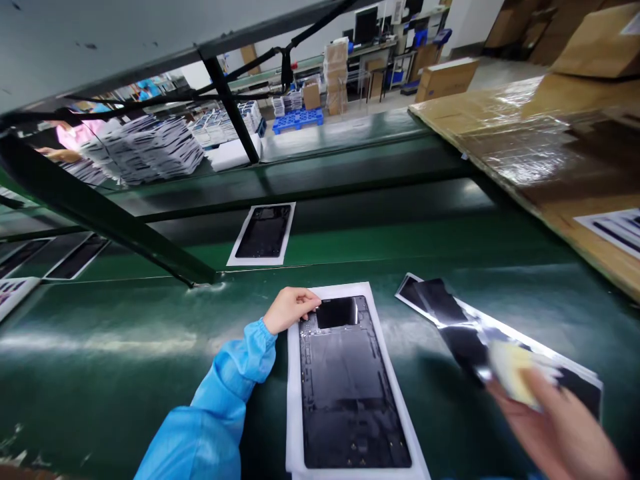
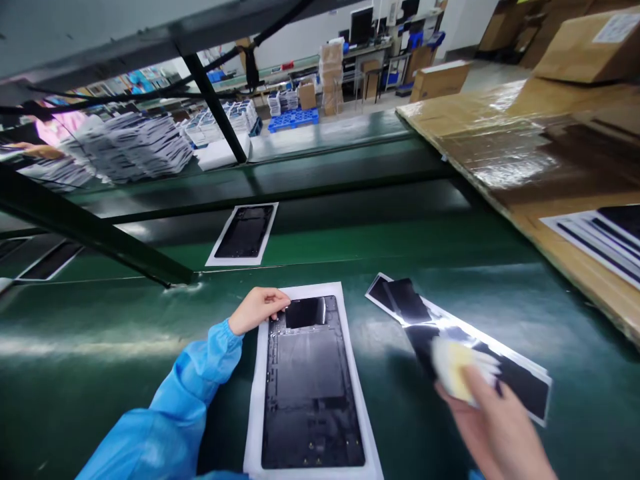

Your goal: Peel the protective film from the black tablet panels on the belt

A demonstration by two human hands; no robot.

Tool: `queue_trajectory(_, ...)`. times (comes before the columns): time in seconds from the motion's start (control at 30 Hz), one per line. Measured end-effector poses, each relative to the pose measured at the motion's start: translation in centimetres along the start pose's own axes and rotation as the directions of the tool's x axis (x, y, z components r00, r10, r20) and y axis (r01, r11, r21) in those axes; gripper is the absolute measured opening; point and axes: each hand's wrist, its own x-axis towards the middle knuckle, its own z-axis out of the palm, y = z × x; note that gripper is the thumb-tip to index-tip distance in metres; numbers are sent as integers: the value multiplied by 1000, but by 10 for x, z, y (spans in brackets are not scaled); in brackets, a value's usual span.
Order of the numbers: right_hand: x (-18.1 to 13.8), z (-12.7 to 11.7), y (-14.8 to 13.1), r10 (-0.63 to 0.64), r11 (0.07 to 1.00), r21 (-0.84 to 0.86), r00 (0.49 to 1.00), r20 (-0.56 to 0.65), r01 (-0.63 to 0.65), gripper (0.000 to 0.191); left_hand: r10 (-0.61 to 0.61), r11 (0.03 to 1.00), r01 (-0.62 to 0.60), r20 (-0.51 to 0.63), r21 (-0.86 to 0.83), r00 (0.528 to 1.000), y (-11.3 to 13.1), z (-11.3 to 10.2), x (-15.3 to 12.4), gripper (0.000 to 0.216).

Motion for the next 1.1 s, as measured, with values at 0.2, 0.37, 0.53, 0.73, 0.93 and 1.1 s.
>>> queue_trajectory(0.2, -5, 96, -19, 6, 998, 54, 994, 109, -12, 46, -9, 1000, 10, 19, -11, 1000, -3, 0, 2, 18)
queue_trajectory(0.37, 12, 136, -1, -119, 977, -146, 967, 225, 154, 39, -8, 999, 10, 35, -36, 999, -6, -1, 3, 16)
queue_trajectory(0.53, 13, 146, 5, -231, 927, -227, 932, 281, 298, 37, 22, 1000, -22, 37, -10, 999, -9, -1, 3, 15)
queue_trajectory(0.73, 10, 147, 7, -306, 888, -234, 888, 344, 396, 39, 19, 999, -20, 26, 49, 999, -8, 0, 3, 16)
queue_trajectory(0.93, 14, 147, 13, -350, 846, -258, 851, 391, 467, 31, 20, 998, -21, 27, 54, 999, -6, 0, 2, 15)
queue_trajectory(1.1, 13, 147, 13, -332, 849, -273, 858, 392, 453, 31, 6, 999, -7, 26, 46, 1000, -4, 1, 2, 13)
